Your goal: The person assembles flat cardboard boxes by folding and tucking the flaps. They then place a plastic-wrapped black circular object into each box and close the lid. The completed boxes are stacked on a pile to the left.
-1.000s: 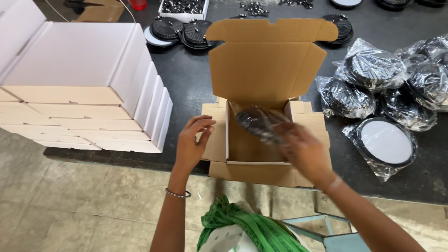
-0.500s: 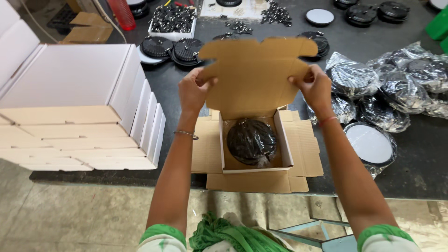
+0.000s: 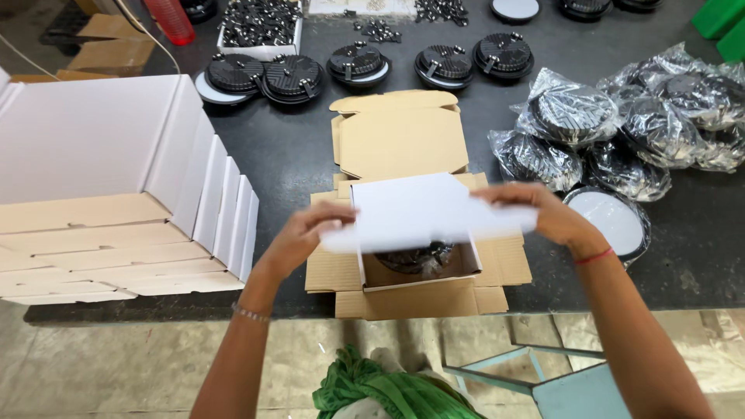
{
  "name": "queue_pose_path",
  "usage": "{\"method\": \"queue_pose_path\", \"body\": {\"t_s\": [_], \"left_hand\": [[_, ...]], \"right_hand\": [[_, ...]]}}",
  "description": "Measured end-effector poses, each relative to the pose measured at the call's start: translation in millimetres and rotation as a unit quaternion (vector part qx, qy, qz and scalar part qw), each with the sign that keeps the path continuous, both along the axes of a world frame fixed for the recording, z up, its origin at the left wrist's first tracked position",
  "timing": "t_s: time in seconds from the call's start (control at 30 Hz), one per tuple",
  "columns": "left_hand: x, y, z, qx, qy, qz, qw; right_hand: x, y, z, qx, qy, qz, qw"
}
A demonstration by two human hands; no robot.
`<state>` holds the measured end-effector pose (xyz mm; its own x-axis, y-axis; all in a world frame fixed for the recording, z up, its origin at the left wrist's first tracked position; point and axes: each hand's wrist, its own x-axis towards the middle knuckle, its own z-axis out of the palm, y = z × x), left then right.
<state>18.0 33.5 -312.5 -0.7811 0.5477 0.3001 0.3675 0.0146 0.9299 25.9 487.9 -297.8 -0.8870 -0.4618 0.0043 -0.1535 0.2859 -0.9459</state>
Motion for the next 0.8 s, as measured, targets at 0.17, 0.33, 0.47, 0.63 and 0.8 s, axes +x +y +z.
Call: {"method": "queue_pose_path", "body": {"t_s": [0.17,0.33,0.47,0.63,0.8], "left_hand": [[50,11,-21,-0.327,-0.001,0.056,0.943],[87,34,-42,-0.279,0.006,0.148,0.949],[97,49,-54,-0.217,0.049,0.219,0.950],[86,36,-17,-0.131,0.004,0.250,0.959],[9,32,49,-0.136,0.029,0.318,0.938]], "right_hand": [[36,-15,-25,0.172,0.045,0.058,0.982],[73,-34,-44,0.164,0.004,-0.051,0.985],[87,-51,-60,0.072,0.008,-0.137,0.988],[87,-50,-27,0.083,0.002,-0.183,0.980],[21,-37,44,0.059,-0.049,-0.225,0.971]]}}
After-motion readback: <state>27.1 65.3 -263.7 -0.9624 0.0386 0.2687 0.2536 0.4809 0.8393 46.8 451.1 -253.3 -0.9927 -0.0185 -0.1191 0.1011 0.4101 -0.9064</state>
